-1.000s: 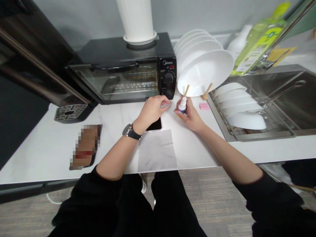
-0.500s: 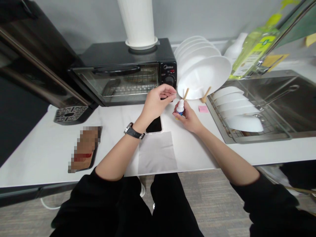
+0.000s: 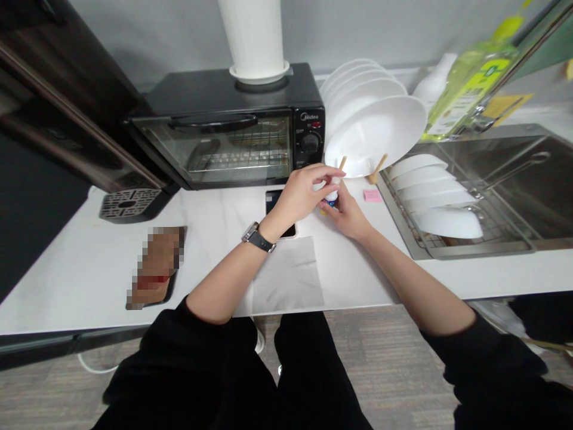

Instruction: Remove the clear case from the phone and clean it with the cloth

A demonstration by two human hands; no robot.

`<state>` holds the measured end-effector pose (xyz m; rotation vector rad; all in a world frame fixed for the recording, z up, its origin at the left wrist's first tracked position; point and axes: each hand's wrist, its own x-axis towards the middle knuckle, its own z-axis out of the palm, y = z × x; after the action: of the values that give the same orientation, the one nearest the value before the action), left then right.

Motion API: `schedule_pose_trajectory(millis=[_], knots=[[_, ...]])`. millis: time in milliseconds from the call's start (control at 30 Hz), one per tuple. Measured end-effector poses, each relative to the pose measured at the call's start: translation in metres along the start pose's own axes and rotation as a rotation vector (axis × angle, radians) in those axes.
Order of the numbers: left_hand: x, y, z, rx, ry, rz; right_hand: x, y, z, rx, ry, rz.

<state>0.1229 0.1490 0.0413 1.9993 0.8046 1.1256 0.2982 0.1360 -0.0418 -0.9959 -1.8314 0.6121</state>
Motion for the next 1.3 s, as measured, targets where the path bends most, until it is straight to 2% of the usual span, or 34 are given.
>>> schedule_pose_trajectory(millis=[167, 300, 433, 500, 567, 667, 867, 1033, 1167, 1233, 1300], knots=[[-0.005, -0.002, 0.004, -0.032, -0.024, -0.087, -0.003, -0.013, -0.014, 0.01, 0.089, -0.078], [-0.009, -0.012, 0.007, -0.035, -0.033, -0.139, 0.018, -0.048, -0.036, -0.051, 0.212, -0.133], [-0.007, -0.024, 0.01, -0.023, -0.034, -0.155, 0.063, -0.083, -0.04, -0.169, 0.047, -0.21], [-0.005, -0.03, 0.012, -0.007, -0.023, -0.162, 0.083, -0.089, -0.032, -0.427, -0.181, -0.314], [-0.004, -0.035, 0.014, 0.015, 0.009, -0.158, 0.094, -0.087, -0.024, -0.497, -0.296, -0.345], [-0.004, -0.04, 0.018, 0.04, 0.039, -0.145, 0.096, -0.077, -0.015, -0.536, -0.356, -0.348], [-0.005, -0.041, 0.018, 0.062, 0.03, -0.146, 0.093, -0.064, -0.013, -0.569, -0.379, -0.367], [-0.006, -0.041, 0.017, 0.089, 0.033, -0.111, 0.095, -0.064, -0.008, -0.616, -0.335, -0.355], [-0.011, -0.037, 0.02, 0.145, 0.028, -0.091, 0.086, -0.086, -0.015, -0.644, -0.251, -0.346], [-0.014, -0.032, 0.019, 0.181, -0.011, -0.083, 0.073, -0.1, -0.022, -0.628, -0.133, -0.356], [-0.017, -0.024, 0.013, 0.22, -0.057, -0.071, 0.053, -0.11, -0.027, -0.56, 0.081, -0.362]])
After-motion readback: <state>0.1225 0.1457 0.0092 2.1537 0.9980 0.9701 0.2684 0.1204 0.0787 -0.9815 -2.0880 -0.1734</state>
